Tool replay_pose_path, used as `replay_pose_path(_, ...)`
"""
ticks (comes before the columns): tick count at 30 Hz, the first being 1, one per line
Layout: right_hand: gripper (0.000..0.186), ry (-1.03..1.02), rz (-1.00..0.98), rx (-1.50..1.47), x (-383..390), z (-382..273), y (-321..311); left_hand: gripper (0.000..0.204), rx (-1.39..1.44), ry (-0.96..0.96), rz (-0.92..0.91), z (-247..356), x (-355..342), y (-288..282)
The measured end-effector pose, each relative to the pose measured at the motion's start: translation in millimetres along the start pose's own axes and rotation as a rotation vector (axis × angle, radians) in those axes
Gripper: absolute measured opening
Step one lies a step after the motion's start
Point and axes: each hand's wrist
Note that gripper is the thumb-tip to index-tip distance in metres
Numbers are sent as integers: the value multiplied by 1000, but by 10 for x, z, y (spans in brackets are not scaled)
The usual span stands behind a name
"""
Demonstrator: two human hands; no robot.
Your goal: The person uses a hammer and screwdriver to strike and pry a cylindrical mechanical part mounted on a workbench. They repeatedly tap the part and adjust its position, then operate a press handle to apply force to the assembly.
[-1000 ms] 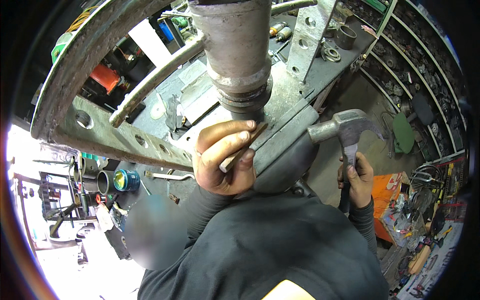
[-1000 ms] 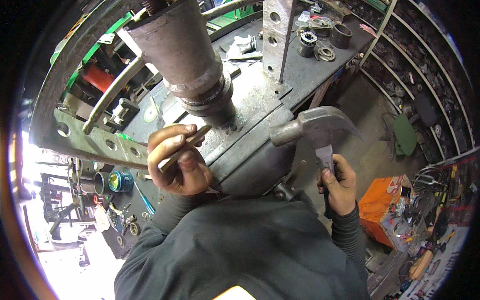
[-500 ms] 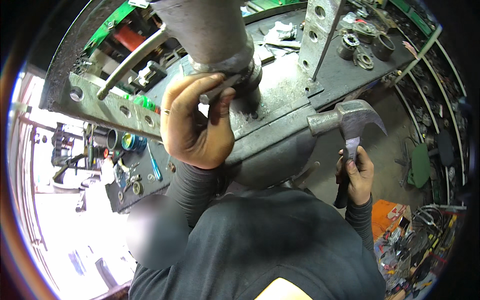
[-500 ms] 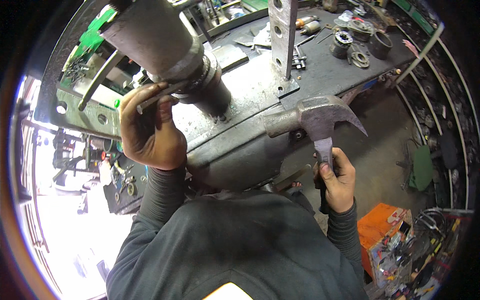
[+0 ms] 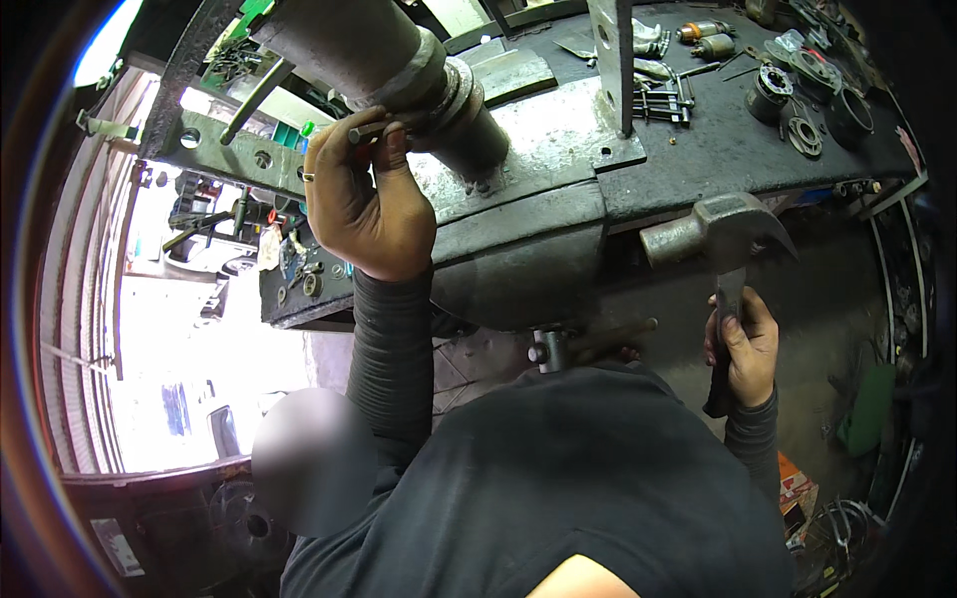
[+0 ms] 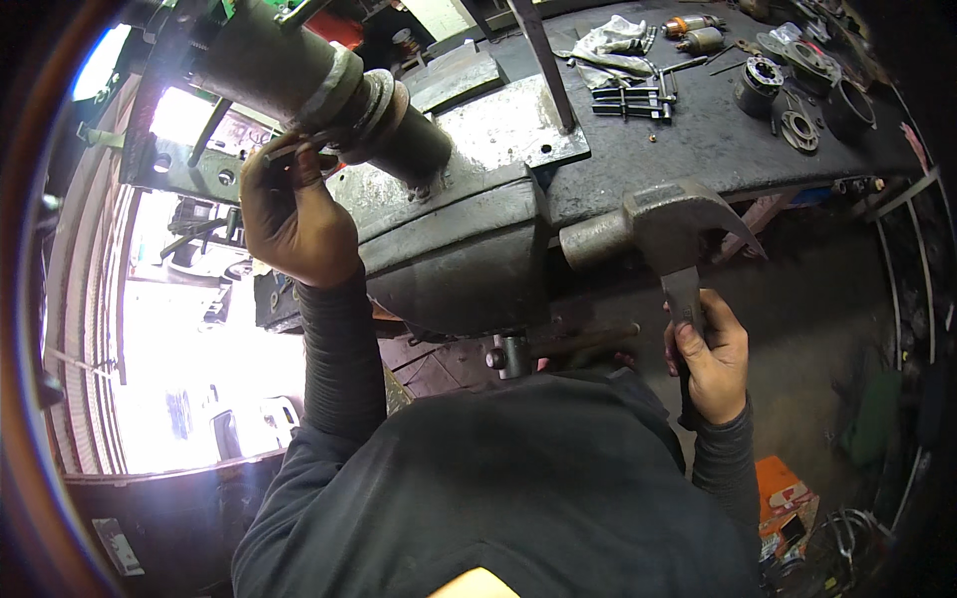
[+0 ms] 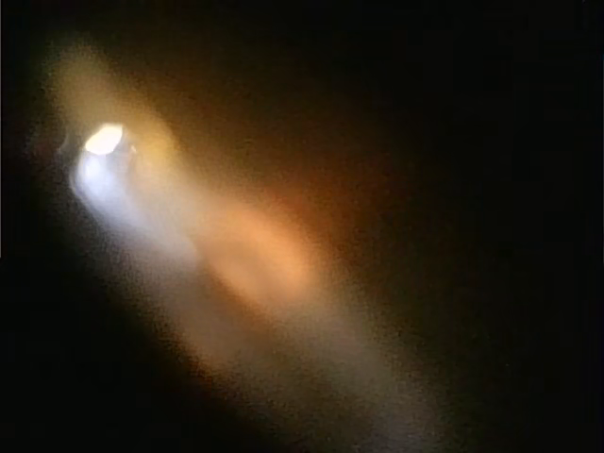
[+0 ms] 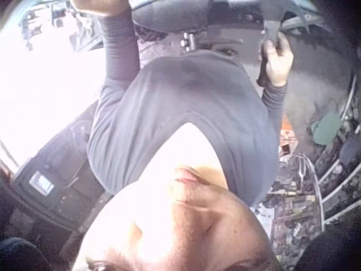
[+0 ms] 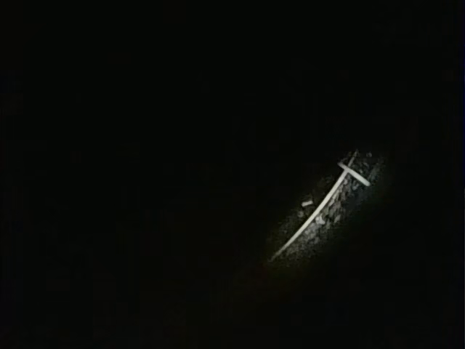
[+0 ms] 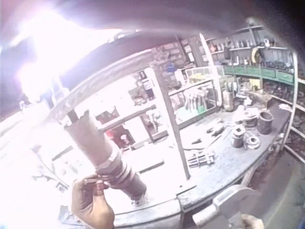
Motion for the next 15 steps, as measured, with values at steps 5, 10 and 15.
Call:
replay_pose_path(5,39,-9,1,23,17,-6,-210,15,-57,-58,56,44,53,43)
replay_pose_path(10,41,32,6,-5,30,-40,-319,12,-189,-23,10,113,-5,53)
replay_pose_path(15,40,45,-2,4,50,-87,-394,11,-200,12,10,121,-3,73)
Point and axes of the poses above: each hand's wrist, its own x-axis away from the middle knuckle, its own y-axis out of the palm, z = x × y, and after that the axes turned 4 degrees about z, right-handed
